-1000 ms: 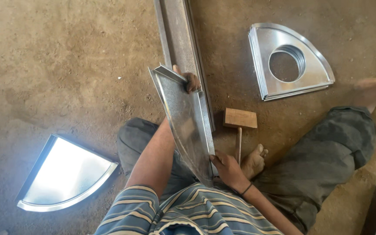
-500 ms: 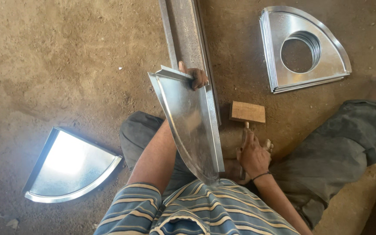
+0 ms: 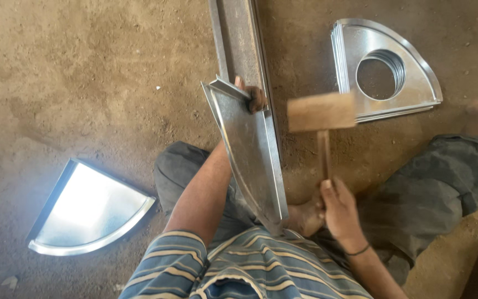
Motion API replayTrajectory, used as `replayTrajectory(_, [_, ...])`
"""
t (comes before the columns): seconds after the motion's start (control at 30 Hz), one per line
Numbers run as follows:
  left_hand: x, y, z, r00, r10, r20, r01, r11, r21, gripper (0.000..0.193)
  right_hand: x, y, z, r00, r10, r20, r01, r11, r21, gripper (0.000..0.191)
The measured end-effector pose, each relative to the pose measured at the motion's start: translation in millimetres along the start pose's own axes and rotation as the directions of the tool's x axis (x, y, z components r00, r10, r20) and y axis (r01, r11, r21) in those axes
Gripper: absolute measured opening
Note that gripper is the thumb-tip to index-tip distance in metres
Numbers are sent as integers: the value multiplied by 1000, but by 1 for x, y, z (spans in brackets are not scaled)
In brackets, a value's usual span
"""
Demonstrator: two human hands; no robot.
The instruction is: The person sits on the ground and hammers the edges of quarter-circle sheet metal pieces against a steel angle bar using a wooden mallet, bending the flanges over one piece at a time and setting finished pieces aside.
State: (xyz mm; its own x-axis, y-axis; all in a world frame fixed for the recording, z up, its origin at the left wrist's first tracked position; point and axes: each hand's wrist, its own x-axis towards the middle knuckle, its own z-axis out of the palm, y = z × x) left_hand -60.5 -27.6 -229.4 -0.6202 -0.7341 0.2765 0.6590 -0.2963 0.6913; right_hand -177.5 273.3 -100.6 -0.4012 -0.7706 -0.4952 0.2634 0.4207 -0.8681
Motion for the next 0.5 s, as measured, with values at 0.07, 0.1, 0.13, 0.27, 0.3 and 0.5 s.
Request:
replayTrajectory(0.07, [-9, 2, 10, 971, -5, -240, 18, 998, 52, 65, -19, -30, -9, 973, -229, -34, 226, 970, -87, 33])
replayTrajectory(0.1, [-11, 2, 13, 958, 29, -285, -8, 997, 77, 62, -30, -43, -16, 930, -363, -63, 355, 929, -110, 34])
replayTrajectory(0.13, [-10, 2, 14, 946, 68, -316, -36, 994, 106, 61, -40, -52, -22, 860, -508, -53, 507, 862, -19, 34])
replayTrajectory(0.27, [1, -1, 10, 988, 74, -134, -86, 993, -85, 49, -48, -37, -17, 701, -694, -161, 713, 679, 177, 38])
replayTrajectory(0.3, [4, -2, 8, 992, 62, -109, -76, 988, -132, 47, -43, -25, -13, 703, -692, -163, 710, 670, 215, 39])
replayTrajectory(0.5, [-8, 1, 15, 974, 19, -227, -4, 998, 62, 58, 11, 19, 7, 999, 29, -40, -40, 948, -316, 30])
